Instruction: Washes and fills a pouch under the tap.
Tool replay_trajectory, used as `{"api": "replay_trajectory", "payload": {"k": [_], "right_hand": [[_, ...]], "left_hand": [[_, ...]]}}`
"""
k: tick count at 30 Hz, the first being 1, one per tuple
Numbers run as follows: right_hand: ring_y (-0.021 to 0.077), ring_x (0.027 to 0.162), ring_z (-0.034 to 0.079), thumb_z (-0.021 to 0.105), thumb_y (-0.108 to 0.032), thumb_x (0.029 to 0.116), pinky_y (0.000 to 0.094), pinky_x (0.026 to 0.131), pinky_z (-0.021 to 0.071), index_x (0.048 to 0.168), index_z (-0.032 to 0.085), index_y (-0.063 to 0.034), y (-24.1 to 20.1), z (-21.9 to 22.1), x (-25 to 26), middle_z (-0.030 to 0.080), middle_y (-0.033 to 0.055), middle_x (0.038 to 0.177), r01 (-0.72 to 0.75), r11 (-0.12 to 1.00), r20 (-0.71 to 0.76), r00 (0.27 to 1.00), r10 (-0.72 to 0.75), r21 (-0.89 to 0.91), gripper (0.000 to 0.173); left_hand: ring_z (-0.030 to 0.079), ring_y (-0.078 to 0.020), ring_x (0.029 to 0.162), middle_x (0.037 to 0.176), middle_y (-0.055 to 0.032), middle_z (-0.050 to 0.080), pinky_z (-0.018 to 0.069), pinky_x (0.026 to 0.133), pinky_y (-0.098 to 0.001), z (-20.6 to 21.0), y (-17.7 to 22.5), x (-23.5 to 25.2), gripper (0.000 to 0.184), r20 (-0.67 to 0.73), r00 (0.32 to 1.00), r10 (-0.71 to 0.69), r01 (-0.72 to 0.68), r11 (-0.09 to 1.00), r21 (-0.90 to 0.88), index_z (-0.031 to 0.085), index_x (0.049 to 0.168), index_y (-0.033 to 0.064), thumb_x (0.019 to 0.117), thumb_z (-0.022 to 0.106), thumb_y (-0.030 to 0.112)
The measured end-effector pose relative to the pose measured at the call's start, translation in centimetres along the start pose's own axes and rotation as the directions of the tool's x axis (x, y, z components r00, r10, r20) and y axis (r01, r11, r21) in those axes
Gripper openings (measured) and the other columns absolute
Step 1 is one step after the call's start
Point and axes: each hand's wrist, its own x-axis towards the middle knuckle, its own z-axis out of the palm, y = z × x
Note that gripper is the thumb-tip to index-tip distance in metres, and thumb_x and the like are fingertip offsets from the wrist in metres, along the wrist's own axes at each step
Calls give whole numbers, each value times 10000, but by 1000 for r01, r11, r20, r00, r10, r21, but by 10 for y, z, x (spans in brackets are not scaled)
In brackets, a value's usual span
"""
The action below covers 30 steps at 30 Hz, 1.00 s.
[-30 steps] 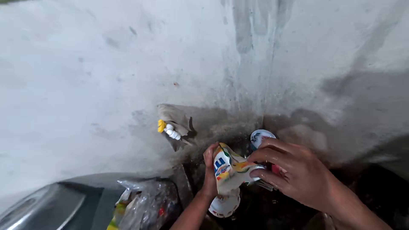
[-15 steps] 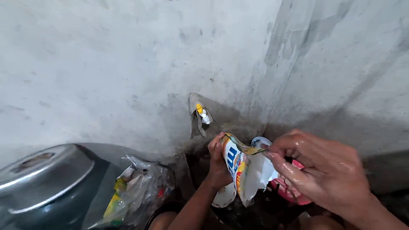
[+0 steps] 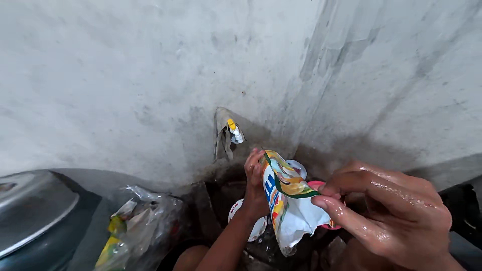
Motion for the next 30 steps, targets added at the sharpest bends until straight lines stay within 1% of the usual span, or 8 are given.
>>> {"api": "replay_trajectory", "payload": {"k": [4, 7, 9, 12, 14, 18, 24, 30], "right_hand": [[2, 726, 640, 736, -200, 952, 146, 618, 554, 942, 720, -68, 1, 4, 2, 690, -13, 840, -34, 999, 64, 997, 33, 12, 133], [-2, 718, 635, 693, -247, 986, 166, 625, 560, 962, 729, -91, 17, 16, 9, 688, -28, 846, -95, 994, 220, 970, 105, -55, 161], [9, 693, 627, 646, -358, 1001, 198, 635, 553, 970, 737, -145, 40, 34, 20, 685, -52, 818, -154, 960, 373, 897, 236, -235, 234], [162, 809, 715, 553, -440, 1050, 413, 793, 604, 1111, 746, -126, 82, 69, 58, 741, 43, 918, -295, 857, 530, 686, 498, -423, 374], [217, 915, 733, 550, -429, 1058, 481, 886, 591, 1209, 720, -119, 110, 95, 86, 754, 73, 1037, -305, 826, 491, 687, 536, -474, 385], [270, 1035, 712, 563, -487, 1039, 536, 926, 573, 1329, 663, -105, 149, 150, 134, 728, 97, 1154, -201, 835, 504, 716, 482, -512, 490], [345, 895, 698, 581, -436, 1021, 564, 728, 562, 889, 665, -55, 134, 200, 176, 682, 155, 903, -47, 677, 562, 517, 645, -734, 411], [304, 805, 674, 601, -363, 1005, 537, 692, 546, 844, 652, -59, 149, 199, 189, 655, 126, 826, 51, 721, 672, 414, 614, -691, 348]], "left_hand": [[310, -283, 1513, 1653, -98, 280, 312, 1216, -476, -10, 18, 6, 925, 61, 995, -84, 87, 996, -37, 115, 1612, 414, 903, 689, 566], [353, -326, 1481, 1595, -204, 366, 328, 1218, -499, -8, 15, -20, 1068, 121, 948, -295, 309, 943, -120, 284, 1583, 120, 775, 770, 621], [387, -294, 1460, 1567, -242, 383, 341, 1208, -448, -7, 15, -51, 1209, 176, 843, -507, 526, 847, -81, 269, 1567, -24, 683, 876, 536], [423, -256, 1456, 1613, -197, 356, 396, 1193, -419, 8, -2, -109, 1329, 105, 574, -812, 802, 584, 129, 205, 1612, 23, 614, 962, 467], [431, -280, 1445, 1599, -224, 348, 421, 1177, -437, 10, -24, -154, 1414, 19, 511, -859, 849, 508, 148, 138, 1622, 43, 563, 986, 440], [428, -320, 1433, 1571, -229, 370, 448, 1147, -484, 6, -73, -221, 1467, -120, 478, -870, 872, 453, 184, 131, 1643, 122, 502, 992, 450], [393, -357, 1452, 1591, -246, 330, 428, 1159, -500, 8, -119, -194, 1477, -184, 507, -842, 861, 484, 157, 113, 1645, 117, 497, 1000, 391], [381, -334, 1462, 1599, -240, 305, 426, 1165, -480, 10, -128, -148, 1478, -139, 510, -849, 860, 502, 89, 99, 1646, 136, 497, 1000, 367]]}}
